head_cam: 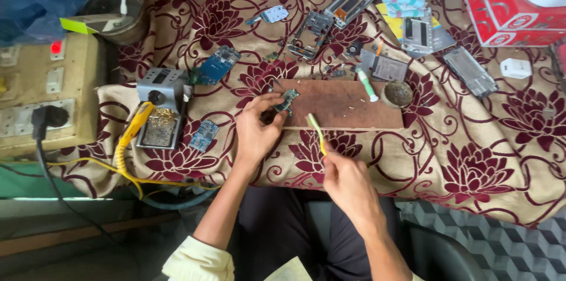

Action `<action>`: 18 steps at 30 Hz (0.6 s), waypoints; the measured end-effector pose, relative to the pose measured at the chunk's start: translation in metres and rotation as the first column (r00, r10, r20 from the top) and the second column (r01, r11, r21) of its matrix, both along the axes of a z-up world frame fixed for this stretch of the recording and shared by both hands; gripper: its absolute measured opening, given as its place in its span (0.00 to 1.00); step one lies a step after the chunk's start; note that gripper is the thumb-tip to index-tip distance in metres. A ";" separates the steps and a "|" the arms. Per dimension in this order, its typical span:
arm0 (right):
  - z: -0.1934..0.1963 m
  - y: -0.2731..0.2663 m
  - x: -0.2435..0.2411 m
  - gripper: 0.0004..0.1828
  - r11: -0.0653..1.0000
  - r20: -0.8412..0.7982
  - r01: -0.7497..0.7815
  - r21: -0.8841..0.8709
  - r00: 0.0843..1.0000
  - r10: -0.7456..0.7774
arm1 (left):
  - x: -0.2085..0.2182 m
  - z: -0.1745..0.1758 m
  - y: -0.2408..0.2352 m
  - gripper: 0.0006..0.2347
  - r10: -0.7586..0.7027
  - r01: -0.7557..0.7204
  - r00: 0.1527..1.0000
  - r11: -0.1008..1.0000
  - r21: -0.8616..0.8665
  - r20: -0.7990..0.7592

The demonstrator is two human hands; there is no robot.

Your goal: The person cleans a small blue circuit board and a black phone frame using a toothbrush and a small screwdriver. They scrub the components on a wooden board, then scrape and brush the phone frame, placing the cleaned items on the table.

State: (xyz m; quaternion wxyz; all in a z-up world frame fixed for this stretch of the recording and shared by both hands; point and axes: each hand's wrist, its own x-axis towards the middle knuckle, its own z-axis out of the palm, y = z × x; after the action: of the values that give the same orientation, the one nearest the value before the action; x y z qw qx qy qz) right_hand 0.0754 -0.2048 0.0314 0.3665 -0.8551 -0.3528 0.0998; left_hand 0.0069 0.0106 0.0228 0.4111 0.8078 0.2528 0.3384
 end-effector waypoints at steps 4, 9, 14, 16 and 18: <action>0.000 -0.013 0.012 0.16 0.969 0.055 0.245 -0.038 0.968 -0.243 | -0.002 0.000 0.001 0.12 -0.013 0.014 0.999 1.000 0.022 -0.037; 0.011 -0.016 0.022 0.19 0.953 0.021 0.298 0.057 0.954 -0.300 | -0.002 0.000 0.001 0.16 -0.061 0.062 0.998 0.997 0.039 -0.022; 0.017 0.029 0.020 0.21 0.993 0.082 0.003 0.117 0.997 -0.013 | -0.001 0.003 -0.005 0.16 -0.024 0.029 0.999 0.971 0.236 -0.027; 0.022 0.039 0.024 0.22 0.999 0.037 -0.014 -0.034 0.999 0.015 | -0.001 0.003 -0.009 0.15 -0.001 0.021 0.997 0.966 0.258 -0.075; 0.027 0.042 0.030 0.24 0.974 -0.073 -0.023 -0.224 0.997 0.007 | -0.001 0.004 -0.011 0.13 0.016 0.017 0.990 0.971 0.238 -0.137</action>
State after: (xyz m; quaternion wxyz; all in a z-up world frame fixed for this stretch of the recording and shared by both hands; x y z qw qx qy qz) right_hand 0.1056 -0.1626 0.0588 0.2793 -0.8842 -0.3323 0.1726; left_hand 0.0063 -0.0005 0.0268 0.2927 0.8729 0.2380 0.3095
